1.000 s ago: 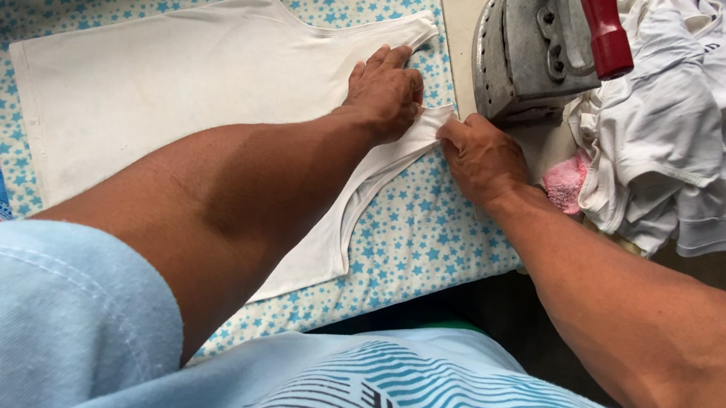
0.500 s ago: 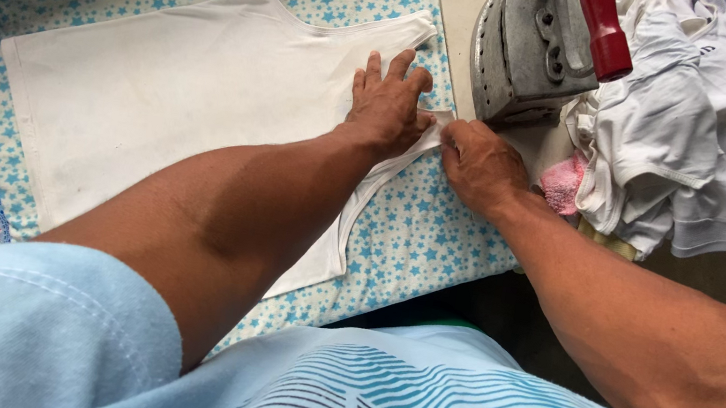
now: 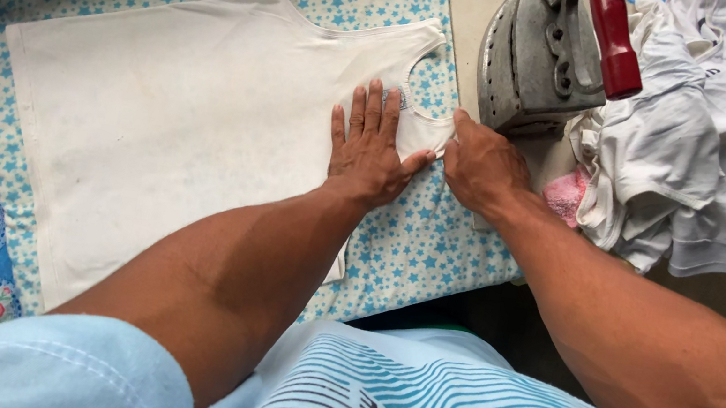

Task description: The person irons a white tank top laid flat on a patterned ironing board using a red-handled iron. After ironing, the person folds the tank top neatly on the board.

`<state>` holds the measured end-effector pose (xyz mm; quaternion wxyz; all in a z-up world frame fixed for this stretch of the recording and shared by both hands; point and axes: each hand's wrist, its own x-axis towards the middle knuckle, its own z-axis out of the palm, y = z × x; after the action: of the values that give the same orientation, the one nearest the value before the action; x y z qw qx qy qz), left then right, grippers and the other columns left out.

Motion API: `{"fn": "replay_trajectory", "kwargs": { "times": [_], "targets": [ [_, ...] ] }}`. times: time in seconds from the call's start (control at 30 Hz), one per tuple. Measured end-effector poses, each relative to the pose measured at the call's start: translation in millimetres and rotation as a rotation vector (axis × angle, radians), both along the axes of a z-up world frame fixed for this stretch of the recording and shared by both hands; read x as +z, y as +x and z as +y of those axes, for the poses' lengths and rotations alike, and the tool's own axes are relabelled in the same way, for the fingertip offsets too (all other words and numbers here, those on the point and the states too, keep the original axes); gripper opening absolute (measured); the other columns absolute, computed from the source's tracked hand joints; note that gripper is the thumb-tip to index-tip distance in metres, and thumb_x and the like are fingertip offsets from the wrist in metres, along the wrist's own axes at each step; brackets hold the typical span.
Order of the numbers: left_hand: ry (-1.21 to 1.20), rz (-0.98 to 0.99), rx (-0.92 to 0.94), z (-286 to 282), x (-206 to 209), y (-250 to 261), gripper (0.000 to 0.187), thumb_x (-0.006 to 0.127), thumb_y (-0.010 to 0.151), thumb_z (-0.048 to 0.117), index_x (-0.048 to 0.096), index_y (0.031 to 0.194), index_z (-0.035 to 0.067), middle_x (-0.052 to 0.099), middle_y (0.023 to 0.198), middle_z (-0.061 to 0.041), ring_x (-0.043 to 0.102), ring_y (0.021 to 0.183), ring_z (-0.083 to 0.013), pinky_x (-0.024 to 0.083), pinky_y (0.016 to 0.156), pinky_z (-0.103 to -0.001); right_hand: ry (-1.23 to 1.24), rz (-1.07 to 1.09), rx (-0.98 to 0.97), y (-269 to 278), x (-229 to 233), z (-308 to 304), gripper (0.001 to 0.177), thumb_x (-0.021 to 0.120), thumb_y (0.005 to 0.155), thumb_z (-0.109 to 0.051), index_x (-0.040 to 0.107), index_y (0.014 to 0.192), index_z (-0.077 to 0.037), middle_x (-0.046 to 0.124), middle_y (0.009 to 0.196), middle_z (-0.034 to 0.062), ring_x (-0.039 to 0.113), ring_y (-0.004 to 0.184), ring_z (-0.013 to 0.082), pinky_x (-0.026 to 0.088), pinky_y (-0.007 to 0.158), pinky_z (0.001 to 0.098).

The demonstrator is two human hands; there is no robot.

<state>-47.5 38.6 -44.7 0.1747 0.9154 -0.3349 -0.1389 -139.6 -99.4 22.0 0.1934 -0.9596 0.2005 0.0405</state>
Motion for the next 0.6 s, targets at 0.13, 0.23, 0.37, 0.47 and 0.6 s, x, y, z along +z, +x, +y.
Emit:
{"fn": "replay_trajectory", "kwargs": {
  "times": [0.13,0.23,0.37,0.47,0.6],
  "targets": [
    [0.037,0.033,-0.015,2,2,-2,0.101,0.039,0.092,0.075,0.001,0.161,0.012,-0.009,0.168,-0.015,-0.014,0.155,-0.0316,-0.012,0.121,-0.054,-0.013,-0.121,0.118,0,-17,7,0.039,0.047,0.100,-0.017,0.059,0.136,-0.005,0.067,0.117,0.0193,0.065,0.110,0.0329,0.052,0.100,0.0440],
    [0.060,0.029,-0.054,8,6,1,0.101,0.040,0.091,0.074,0.003,0.162,0.013,-0.007,0.169,-0.014,-0.013,0.155,-0.0313,-0.011,0.121,-0.052,-0.028,-0.269,0.243,-4,-30,9,0.035,0.051,0.097,-0.013,0.063,0.128,-0.006,0.067,0.124,0.0157,0.062,0.117,0.0323,0.051,0.102,0.0424],
    [0.048,-0.024,-0.152,25,1,7,0.089,0.032,0.095,0.067,0.004,0.162,0.016,-0.007,0.170,-0.011,-0.011,0.155,-0.0279,-0.011,0.122,-0.050,-0.133,-0.063,0.293,-16,-40,11,0.055,0.041,0.102,-0.038,0.044,0.145,-0.005,0.041,0.152,0.0177,0.036,0.142,0.0320,0.026,0.117,0.0502],
    [0.027,-0.016,-0.143,40,-5,4,0.071,0.019,0.103,0.056,0.005,0.162,0.019,-0.007,0.170,-0.008,-0.012,0.155,-0.0258,-0.011,0.123,-0.050,-0.246,0.182,0.297,-26,-41,12,0.073,0.028,0.099,-0.054,0.021,0.157,-0.009,0.012,0.166,0.0132,0.005,0.153,0.0270,0.000,0.118,0.0554],
    [0.055,-0.008,-0.046,45,-8,-2,0.066,0.018,0.104,0.051,0.006,0.162,0.023,-0.007,0.171,-0.006,-0.012,0.156,-0.0238,-0.011,0.124,-0.049,-0.305,0.296,0.262,-36,-40,11,0.080,0.022,0.098,-0.059,0.006,0.158,-0.009,-0.002,0.166,0.0108,-0.009,0.152,0.0255,-0.007,0.119,0.0535]
  ]
}}
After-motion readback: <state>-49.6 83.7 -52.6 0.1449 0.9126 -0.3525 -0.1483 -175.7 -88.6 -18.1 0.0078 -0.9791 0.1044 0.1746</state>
